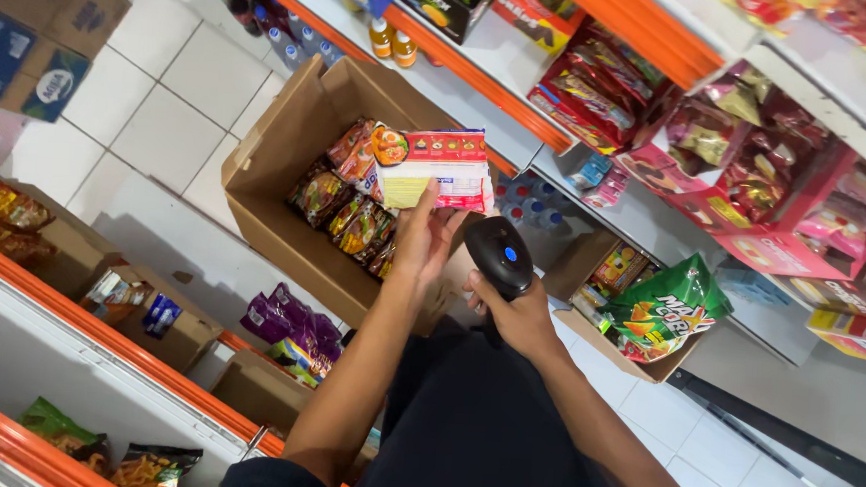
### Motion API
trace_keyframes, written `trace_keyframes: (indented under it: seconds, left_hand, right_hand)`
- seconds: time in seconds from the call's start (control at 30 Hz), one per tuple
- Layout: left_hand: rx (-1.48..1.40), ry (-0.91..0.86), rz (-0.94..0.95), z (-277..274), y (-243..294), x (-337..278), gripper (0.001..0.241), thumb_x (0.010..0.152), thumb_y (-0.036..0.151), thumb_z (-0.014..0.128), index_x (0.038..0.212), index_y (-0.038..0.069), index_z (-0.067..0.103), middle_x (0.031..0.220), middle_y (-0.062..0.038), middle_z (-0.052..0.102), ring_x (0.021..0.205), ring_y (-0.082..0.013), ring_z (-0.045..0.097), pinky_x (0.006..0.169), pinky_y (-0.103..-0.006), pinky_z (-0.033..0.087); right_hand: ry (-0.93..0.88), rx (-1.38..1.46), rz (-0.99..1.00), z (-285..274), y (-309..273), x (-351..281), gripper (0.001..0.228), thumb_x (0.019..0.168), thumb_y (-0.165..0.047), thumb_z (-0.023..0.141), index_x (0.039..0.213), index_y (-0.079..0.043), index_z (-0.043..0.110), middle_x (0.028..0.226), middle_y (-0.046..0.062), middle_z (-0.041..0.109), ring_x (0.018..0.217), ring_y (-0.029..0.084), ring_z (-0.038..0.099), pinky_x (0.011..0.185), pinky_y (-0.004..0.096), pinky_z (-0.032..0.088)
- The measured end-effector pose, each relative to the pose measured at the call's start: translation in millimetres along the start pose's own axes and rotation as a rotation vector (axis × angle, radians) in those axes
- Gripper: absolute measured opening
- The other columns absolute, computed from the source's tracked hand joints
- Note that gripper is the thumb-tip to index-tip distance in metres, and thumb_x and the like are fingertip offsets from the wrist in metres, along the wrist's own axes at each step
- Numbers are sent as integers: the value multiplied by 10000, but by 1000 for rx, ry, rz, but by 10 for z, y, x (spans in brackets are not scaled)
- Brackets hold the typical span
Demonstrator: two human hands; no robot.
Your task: The person takes packets of instant noodles from a cardboard box, scans them with a handheld barcode scanner, and places them onto the shelves in a store.
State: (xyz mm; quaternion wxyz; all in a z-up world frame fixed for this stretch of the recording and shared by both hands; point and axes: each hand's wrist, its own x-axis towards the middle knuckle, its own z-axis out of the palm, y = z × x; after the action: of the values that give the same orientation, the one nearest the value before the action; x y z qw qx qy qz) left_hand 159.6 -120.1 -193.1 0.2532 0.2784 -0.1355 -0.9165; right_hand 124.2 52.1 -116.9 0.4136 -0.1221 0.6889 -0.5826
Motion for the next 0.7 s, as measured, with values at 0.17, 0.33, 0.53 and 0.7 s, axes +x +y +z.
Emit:
trace_keyframes:
  seconds: [0.17, 0.33, 0.53, 0.7]
  left_hand:
    - [42, -21, -10, 244, -397, -118, 372, 951, 145, 688, 1299, 85, 572, 1185, -76, 693, 1076, -213, 695, 929, -407, 613]
    - [175, -136, -77, 608, -847, -349, 389, 960, 20, 721, 1319, 58, 576, 1206, -77, 690, 1062, -196, 693, 890, -338, 590]
    - [275, -296, -246, 1261, -1425, -712, 401, 919, 38, 707, 1300, 90, 591, 1207, -60, 704, 1083, -166, 724, 926, -336, 629]
    - [370, -328, -287, 1628, -1780, -781, 399, 928, 2, 747, 1301, 10, 606, 1201, -112, 701, 1042, -221, 713, 889, -355, 594]
  right_hand:
    - [97, -100, -16, -339, 10, -152, 214, 891, -159, 777, 1050, -27, 719, 798, 62, 734, 633, 99, 652, 568, 275, 534]
    - [408, 62, -95, -826, -6, -215, 296, 865, -106, 813, 1144, -48, 732, 819, 69, 722, 639, 94, 591, 601, 271, 492]
    - [584, 389, -356, -1514, -16, -450, 365, 864, -5, 813, 1193, -20, 656, 907, 19, 649, 770, 106, 619, 660, 278, 512]
    - [594, 646, -384, -2002, -43, -739, 318, 856, 55, 748, 1124, -42, 610, 891, 39, 666, 763, 154, 679, 681, 299, 568]
